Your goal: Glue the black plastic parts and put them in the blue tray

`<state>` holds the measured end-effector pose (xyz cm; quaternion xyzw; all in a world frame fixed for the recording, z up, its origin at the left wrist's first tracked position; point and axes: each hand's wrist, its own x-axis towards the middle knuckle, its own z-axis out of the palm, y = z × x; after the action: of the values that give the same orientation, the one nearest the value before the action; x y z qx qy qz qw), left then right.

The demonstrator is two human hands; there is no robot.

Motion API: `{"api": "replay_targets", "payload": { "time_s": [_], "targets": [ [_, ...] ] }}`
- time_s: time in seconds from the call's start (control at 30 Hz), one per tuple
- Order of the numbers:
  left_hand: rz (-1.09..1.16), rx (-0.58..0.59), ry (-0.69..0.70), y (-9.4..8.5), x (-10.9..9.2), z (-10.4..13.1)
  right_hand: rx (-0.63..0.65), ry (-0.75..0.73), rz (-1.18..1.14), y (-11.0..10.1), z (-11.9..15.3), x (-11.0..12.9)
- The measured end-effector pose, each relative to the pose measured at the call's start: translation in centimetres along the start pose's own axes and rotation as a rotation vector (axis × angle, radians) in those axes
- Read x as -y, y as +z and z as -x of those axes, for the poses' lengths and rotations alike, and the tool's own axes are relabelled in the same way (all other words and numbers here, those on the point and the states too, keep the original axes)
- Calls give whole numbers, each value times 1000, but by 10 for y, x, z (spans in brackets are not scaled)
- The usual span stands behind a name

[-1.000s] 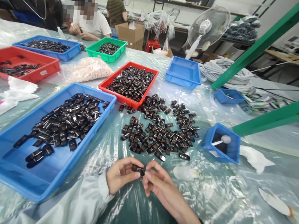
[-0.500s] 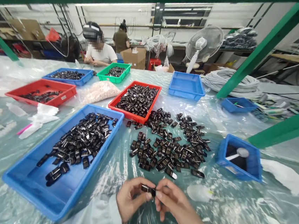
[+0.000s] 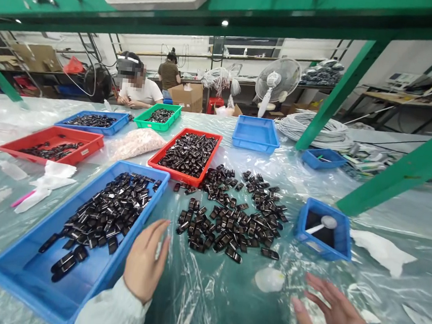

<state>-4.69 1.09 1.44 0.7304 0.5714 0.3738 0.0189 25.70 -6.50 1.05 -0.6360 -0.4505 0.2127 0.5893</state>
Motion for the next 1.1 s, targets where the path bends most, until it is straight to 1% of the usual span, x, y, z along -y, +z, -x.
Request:
{"api": "replay_targets", "payload": {
  "time_s": [0.07,0.13,0.17,0.23,0.3,0.37,0.5,0.67,0.77,0.87,0.97,1.03,1.1],
  "targets": [
    [25,73,-13,25,3,1,157,84,47,4,-6,-15],
    [62,101,-25,45,8,-3,259,159,72,12,-6,-27],
    [89,113,-31,52,11,-5,300,187,80,16,-5,-32],
    [154,133,-51,58,16,-9,370,216,101,22,-4,-40],
    [227,146,-87,58,19,-10,398,212,122,23,-3,-46],
    [306,155,-144,55,18,-8,387,235,126,20,-3,-48],
    [480,145,-294,50,9,-3,330,361,92,15,-3,-43],
    [706,149,-478,47,0,-3,232,384,67,12,1,-41],
    [851,179,-583,47,-2,-3,239,397,76,11,4,-40],
    [990,222,-698,49,-3,0,246,396,41,13,10,-31],
    [1111,251,-803,52,-4,5,197,379,-57,19,17,-17],
    [1178,255,-860,52,-5,7,182,415,-114,22,20,-12],
    [1241,266,-906,51,-7,8,217,476,-155,26,23,-10]
  ]
}}
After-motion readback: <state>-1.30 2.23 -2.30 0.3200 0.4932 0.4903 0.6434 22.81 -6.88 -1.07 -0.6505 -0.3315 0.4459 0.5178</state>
